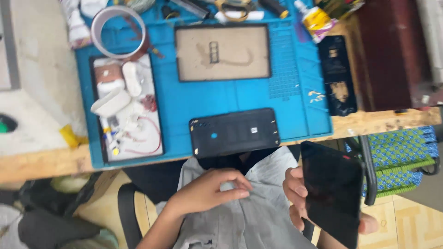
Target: A person performs a detailed repair on a smartphone, including applying adhesive, curing it with UV light, and reassembling the internal frame and back cover.
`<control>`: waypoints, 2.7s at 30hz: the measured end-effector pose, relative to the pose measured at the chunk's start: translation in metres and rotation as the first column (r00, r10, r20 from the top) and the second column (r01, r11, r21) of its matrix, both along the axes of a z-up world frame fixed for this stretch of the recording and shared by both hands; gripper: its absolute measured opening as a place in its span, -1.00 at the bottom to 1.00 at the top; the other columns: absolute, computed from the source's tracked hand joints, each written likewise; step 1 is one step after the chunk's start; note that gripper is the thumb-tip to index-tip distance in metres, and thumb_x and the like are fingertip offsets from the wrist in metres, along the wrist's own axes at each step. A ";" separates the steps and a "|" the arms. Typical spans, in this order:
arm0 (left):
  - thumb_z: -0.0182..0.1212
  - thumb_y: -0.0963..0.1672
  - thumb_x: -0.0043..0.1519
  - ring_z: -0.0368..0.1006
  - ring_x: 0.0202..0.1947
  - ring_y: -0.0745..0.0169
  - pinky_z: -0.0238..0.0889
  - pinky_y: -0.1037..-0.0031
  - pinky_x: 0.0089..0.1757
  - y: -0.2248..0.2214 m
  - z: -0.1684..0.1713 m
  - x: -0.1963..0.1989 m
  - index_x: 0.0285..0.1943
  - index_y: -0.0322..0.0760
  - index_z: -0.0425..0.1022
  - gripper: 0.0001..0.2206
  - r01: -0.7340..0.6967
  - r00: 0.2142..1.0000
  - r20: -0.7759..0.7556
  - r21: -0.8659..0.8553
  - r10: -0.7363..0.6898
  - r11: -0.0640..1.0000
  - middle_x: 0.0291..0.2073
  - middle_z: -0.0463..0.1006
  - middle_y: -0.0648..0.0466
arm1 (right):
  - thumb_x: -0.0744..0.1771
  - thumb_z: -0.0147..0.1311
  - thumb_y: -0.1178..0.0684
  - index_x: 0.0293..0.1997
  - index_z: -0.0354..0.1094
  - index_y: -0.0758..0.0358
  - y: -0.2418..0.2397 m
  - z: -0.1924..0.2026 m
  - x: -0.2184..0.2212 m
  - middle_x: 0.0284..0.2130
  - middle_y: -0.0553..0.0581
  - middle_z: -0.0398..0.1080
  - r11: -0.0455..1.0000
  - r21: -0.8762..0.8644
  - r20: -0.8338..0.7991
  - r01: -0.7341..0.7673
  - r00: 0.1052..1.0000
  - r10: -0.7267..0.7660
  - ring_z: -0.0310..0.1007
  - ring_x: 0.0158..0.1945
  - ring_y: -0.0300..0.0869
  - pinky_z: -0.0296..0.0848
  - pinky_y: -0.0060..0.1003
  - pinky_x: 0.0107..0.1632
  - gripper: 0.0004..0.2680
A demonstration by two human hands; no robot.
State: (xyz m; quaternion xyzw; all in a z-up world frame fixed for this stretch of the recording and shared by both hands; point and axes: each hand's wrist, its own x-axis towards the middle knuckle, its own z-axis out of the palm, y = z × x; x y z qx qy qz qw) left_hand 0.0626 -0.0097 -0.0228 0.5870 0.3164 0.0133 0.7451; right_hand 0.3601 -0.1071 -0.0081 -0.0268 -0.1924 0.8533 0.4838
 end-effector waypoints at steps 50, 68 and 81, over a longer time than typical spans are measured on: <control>0.47 -0.20 0.25 0.62 0.03 0.30 0.62 0.59 -0.26 -0.040 0.029 0.002 0.22 -0.32 0.60 -0.66 -0.419 0.815 0.321 -0.252 0.483 0.872 0.06 0.74 0.01 | 0.52 -0.05 -0.41 0.63 -0.17 0.31 -0.056 -0.027 -0.034 0.27 0.77 0.34 0.980 -0.183 0.348 -0.074 0.928 0.135 0.54 0.24 0.42 0.52 0.35 0.29 -0.37; 0.56 -0.12 0.19 0.63 0.11 0.14 0.49 0.30 0.17 -0.007 0.095 -0.015 0.39 -0.30 0.54 -0.45 -0.422 0.894 0.258 0.757 0.366 0.499 0.15 0.67 0.00 | 0.53 -0.05 -0.09 0.49 -0.01 0.51 -0.027 0.018 -0.018 0.08 0.73 0.56 0.970 0.100 0.665 0.220 0.711 -0.230 0.71 -0.03 0.36 0.68 0.16 0.08 -0.56; 0.47 0.20 0.10 0.30 0.45 -0.19 0.07 -0.13 0.41 0.064 0.090 -0.043 0.79 -0.10 0.02 0.07 0.372 0.894 -0.372 0.927 0.250 0.049 0.39 0.44 -0.09 | 0.52 -0.11 -0.07 0.53 -0.01 0.48 -0.001 0.033 0.000 0.22 0.61 0.47 0.919 0.246 0.728 0.310 0.566 -0.386 0.68 0.12 0.33 0.73 0.22 0.15 -0.56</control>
